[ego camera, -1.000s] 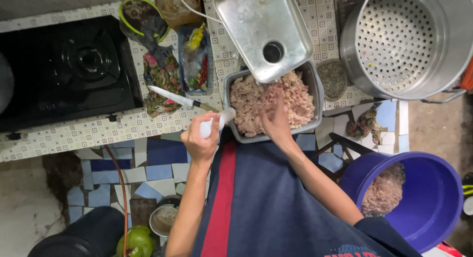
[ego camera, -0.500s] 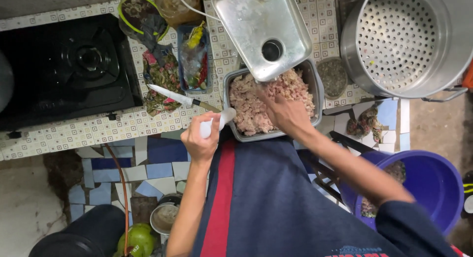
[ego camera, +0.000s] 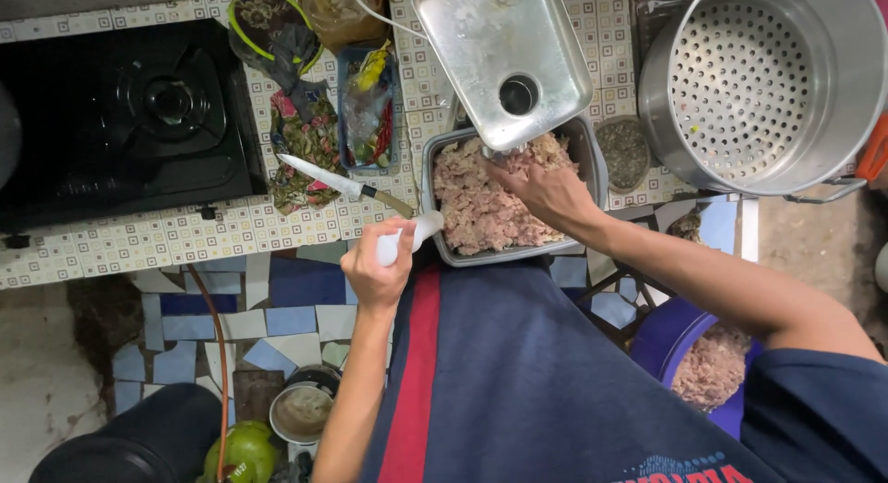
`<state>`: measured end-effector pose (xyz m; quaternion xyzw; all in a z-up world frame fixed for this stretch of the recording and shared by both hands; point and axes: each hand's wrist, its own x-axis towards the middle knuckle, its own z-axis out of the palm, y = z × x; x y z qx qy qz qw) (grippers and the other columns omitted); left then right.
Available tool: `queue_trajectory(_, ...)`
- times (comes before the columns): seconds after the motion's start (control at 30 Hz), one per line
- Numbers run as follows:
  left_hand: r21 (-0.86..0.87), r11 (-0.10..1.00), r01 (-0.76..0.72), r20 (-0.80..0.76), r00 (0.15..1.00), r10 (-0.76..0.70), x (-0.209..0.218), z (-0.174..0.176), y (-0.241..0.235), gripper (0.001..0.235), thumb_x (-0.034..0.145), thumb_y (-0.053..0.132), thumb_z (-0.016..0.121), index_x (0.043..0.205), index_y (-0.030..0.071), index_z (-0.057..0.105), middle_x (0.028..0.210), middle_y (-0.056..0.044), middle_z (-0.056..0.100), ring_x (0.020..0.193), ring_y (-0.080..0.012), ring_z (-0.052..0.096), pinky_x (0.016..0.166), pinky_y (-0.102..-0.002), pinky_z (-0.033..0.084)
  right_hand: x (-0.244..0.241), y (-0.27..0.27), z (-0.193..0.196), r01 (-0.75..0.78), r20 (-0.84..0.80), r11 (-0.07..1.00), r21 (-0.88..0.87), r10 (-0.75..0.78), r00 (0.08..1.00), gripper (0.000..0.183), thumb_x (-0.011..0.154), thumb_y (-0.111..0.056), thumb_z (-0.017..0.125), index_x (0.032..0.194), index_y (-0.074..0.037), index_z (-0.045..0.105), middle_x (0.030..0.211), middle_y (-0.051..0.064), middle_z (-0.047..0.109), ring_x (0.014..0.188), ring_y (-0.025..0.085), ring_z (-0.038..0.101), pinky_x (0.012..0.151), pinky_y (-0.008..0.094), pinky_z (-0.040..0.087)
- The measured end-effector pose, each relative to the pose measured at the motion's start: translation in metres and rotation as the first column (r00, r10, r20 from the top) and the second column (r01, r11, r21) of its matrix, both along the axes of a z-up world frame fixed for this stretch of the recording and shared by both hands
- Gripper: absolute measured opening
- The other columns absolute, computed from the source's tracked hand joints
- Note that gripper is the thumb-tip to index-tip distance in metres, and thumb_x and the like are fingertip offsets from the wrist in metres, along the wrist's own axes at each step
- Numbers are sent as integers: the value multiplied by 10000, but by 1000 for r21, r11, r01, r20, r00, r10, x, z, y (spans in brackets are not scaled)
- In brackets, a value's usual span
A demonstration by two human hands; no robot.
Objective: Grinding meat using a grinder and a plunger, then transferring the ground meat to a bowl.
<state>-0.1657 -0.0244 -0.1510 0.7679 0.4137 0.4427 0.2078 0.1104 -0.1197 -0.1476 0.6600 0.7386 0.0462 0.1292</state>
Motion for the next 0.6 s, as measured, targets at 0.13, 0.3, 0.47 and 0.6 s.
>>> queue_trajectory(0.13, 2, 1000, 19, 6, 1000, -19, 0, 0, 1, 305, 912, 329, 786, 757, 177, 572, 761, 73, 768, 748, -144, 754, 685, -254, 588, -15, 8, 1, 55, 73, 998, 20, -57, 996, 751, 932, -111, 509, 1601, -348, 263, 680, 53, 623, 444, 156, 605, 431, 312, 447)
queue_trajectory(0.3, 1, 1000, 26, 14, 1000, -26, 4, 1, 4, 302, 913, 327, 785, 757, 178, 574, 762, 79, 767, 755, -138, 755, 690, -254, 588, -7, -15, -56, 77, 113, 987, 138, -93, 989, 508, 865, -125, 537, 1339, -306, 507, 650, 98, 559, 433, 204, 537, 435, 389, 401)
queue_trajectory(0.47, -14, 1000, 26, 4, 1000, -26, 2, 1, 4, 304, 912, 343, 786, 759, 188, 574, 767, 84, 768, 757, -143, 754, 688, -258, 587, -13, -22, -34, 281, -99, 912, -300, -323, 941, 567, 910, -238, 532, 1468, -313, 459, 830, 130, 719, 666, 349, 699, 784, 535, 437)
queue_trajectory(0.6, -13, 1000, 2, -9, 1000, -2, 4, 1, 5, 295, 912, 354, 782, 762, 195, 585, 767, 93, 766, 748, -137, 752, 686, -257, 586, -30, -19, -31, 631, -671, 611, -478, -718, 186, 397, 897, -461, 643, 1279, -355, 623, 849, -18, 738, 709, 254, 714, 626, 432, 562)
